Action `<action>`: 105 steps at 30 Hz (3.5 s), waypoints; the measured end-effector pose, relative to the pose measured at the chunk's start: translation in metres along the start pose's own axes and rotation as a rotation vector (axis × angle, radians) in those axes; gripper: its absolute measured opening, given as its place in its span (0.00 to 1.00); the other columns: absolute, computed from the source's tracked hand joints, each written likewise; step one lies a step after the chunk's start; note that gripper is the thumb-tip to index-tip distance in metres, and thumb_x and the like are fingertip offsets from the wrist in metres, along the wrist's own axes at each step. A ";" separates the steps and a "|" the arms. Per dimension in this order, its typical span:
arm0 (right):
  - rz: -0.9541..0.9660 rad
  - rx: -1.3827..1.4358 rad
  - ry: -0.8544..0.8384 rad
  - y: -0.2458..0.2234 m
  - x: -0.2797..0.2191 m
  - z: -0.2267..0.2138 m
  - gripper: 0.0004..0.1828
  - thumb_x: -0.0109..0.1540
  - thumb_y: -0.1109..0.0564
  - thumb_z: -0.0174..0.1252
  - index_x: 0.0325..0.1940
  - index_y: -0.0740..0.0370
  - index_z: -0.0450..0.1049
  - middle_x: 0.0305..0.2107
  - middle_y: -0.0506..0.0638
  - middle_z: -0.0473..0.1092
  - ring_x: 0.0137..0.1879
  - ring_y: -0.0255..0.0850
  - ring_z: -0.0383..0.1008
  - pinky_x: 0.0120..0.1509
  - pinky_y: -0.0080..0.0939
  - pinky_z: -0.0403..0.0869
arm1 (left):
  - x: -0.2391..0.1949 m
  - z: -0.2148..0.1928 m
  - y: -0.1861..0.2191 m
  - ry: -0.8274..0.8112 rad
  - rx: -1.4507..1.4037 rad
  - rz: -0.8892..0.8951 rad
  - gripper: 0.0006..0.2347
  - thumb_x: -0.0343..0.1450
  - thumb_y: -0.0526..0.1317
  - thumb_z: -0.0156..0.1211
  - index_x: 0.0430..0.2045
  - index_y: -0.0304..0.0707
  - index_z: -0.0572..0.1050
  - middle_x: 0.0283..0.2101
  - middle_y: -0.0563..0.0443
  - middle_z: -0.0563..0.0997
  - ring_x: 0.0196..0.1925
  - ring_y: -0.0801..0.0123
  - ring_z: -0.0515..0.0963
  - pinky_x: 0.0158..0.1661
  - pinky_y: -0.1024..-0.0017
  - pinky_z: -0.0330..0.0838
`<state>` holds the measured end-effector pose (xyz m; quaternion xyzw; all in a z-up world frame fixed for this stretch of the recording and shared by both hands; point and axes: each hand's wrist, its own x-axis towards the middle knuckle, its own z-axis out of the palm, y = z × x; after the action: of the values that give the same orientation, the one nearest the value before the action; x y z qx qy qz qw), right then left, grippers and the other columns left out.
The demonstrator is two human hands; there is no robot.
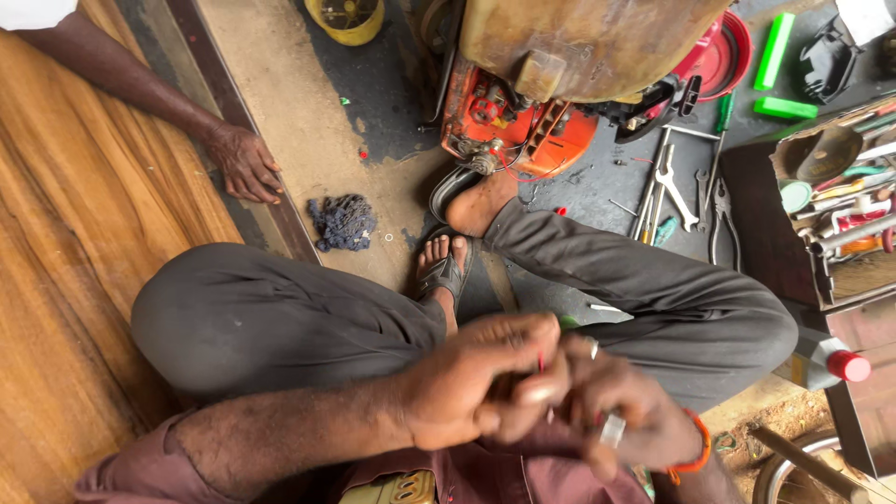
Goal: The person repairs a small engine by hand and with pliers, stripping wires and reconnecting them to the ignition components.
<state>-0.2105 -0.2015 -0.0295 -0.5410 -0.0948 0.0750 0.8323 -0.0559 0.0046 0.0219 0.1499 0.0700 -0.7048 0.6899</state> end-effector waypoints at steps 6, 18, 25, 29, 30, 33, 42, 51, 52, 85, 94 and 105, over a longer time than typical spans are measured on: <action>-0.035 -0.163 -0.208 -0.024 0.011 0.022 0.18 0.72 0.46 0.57 0.42 0.64 0.73 0.43 0.59 0.77 0.52 0.53 0.79 0.58 0.56 0.75 | -0.020 0.008 -0.008 -0.123 1.198 0.096 0.12 0.83 0.46 0.48 0.38 0.37 0.72 0.35 0.48 0.81 0.38 0.68 0.83 0.40 0.68 0.76; 0.471 -0.097 0.757 0.094 -0.039 -0.066 0.12 0.77 0.50 0.53 0.49 0.62 0.68 0.38 0.53 0.70 0.44 0.46 0.74 0.50 0.47 0.74 | 0.024 0.019 0.113 0.309 0.875 0.281 0.14 0.82 0.49 0.46 0.35 0.39 0.70 0.21 0.59 0.60 0.20 0.77 0.60 0.17 0.69 0.70; -0.192 0.066 1.094 0.036 -0.093 -0.238 0.09 0.79 0.52 0.51 0.54 0.61 0.65 0.36 0.49 0.66 0.40 0.42 0.71 0.45 0.42 0.73 | 0.029 0.002 0.093 0.311 0.576 0.396 0.17 0.82 0.53 0.46 0.28 0.42 0.63 0.22 0.60 0.59 0.21 0.82 0.56 0.20 0.77 0.53; 0.032 -0.680 1.100 0.057 0.009 -0.313 0.09 0.76 0.52 0.52 0.56 0.57 0.66 0.35 0.47 0.71 0.38 0.42 0.74 0.39 0.47 0.72 | 0.036 -0.010 0.089 0.407 0.583 0.465 0.18 0.80 0.54 0.47 0.25 0.43 0.62 0.20 0.59 0.60 0.16 0.78 0.59 0.17 0.77 0.52; 0.098 -0.963 1.026 0.069 0.017 -0.316 0.13 0.77 0.48 0.55 0.53 0.60 0.67 0.37 0.52 0.72 0.39 0.47 0.75 0.42 0.50 0.73 | 0.037 -0.013 0.090 0.408 0.560 0.453 0.18 0.79 0.54 0.47 0.25 0.43 0.62 0.20 0.59 0.61 0.16 0.79 0.59 0.17 0.77 0.52; 0.491 -1.643 0.702 0.115 0.030 -0.325 0.21 0.77 0.38 0.56 0.46 0.57 0.75 0.38 0.62 0.76 0.44 0.62 0.76 0.47 0.59 0.74 | 0.037 -0.016 0.092 0.430 0.539 0.405 0.17 0.79 0.54 0.48 0.26 0.43 0.62 0.20 0.58 0.62 0.16 0.79 0.60 0.16 0.77 0.52; 1.069 -1.661 0.351 0.119 0.043 -0.291 0.22 0.65 0.37 0.57 0.60 0.43 0.76 0.45 0.55 0.80 0.51 0.54 0.79 0.50 0.56 0.76 | 0.028 -0.018 0.097 0.356 0.523 0.322 0.18 0.80 0.56 0.46 0.25 0.45 0.62 0.21 0.59 0.63 0.16 0.79 0.61 0.18 0.78 0.52; -0.084 -0.804 0.404 -0.022 0.103 -0.028 0.25 0.56 0.57 0.68 0.54 0.69 0.73 0.46 0.55 0.75 0.50 0.41 0.75 0.56 0.38 0.74 | 0.029 -0.018 0.092 0.416 0.552 0.265 0.15 0.78 0.56 0.47 0.32 0.46 0.68 0.20 0.60 0.62 0.16 0.80 0.61 0.17 0.78 0.51; -0.088 -0.810 0.411 -0.030 0.107 -0.020 0.25 0.56 0.57 0.68 0.54 0.69 0.73 0.46 0.55 0.75 0.50 0.41 0.75 0.56 0.38 0.74 | 0.028 -0.017 0.091 0.464 0.528 0.254 0.14 0.76 0.56 0.47 0.37 0.48 0.73 0.19 0.60 0.62 0.15 0.80 0.61 0.16 0.79 0.50; 0.041 -0.301 0.663 0.001 0.100 -0.007 0.05 0.66 0.66 0.60 0.47 0.68 0.76 0.41 0.51 0.76 0.46 0.34 0.75 0.53 0.33 0.74 | 0.019 -0.018 0.073 0.325 1.279 0.577 0.06 0.75 0.35 0.59 0.41 0.31 0.78 0.39 0.53 0.84 0.44 0.77 0.85 0.47 0.77 0.80; -0.036 -0.366 0.769 0.011 0.113 0.016 0.05 0.69 0.64 0.60 0.49 0.68 0.75 0.40 0.48 0.74 0.47 0.32 0.73 0.56 0.31 0.72 | 0.012 -0.005 0.073 0.488 1.503 0.823 0.04 0.72 0.34 0.64 0.36 0.35 0.76 0.36 0.49 0.76 0.38 0.65 0.82 0.38 0.71 0.79; 0.009 -0.451 0.834 0.002 0.121 0.034 0.12 0.70 0.63 0.54 0.56 0.70 0.76 0.45 0.49 0.77 0.51 0.31 0.75 0.61 0.30 0.72 | 0.009 -0.004 0.073 0.581 1.954 1.026 0.07 0.70 0.35 0.66 0.33 0.37 0.72 0.36 0.49 0.74 0.44 0.58 0.79 0.48 0.60 0.73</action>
<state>-0.1010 -0.1426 -0.0089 -0.6925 0.2357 -0.1675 0.6610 0.0171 -0.0056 0.0230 0.7912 -0.4210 -0.0315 0.4424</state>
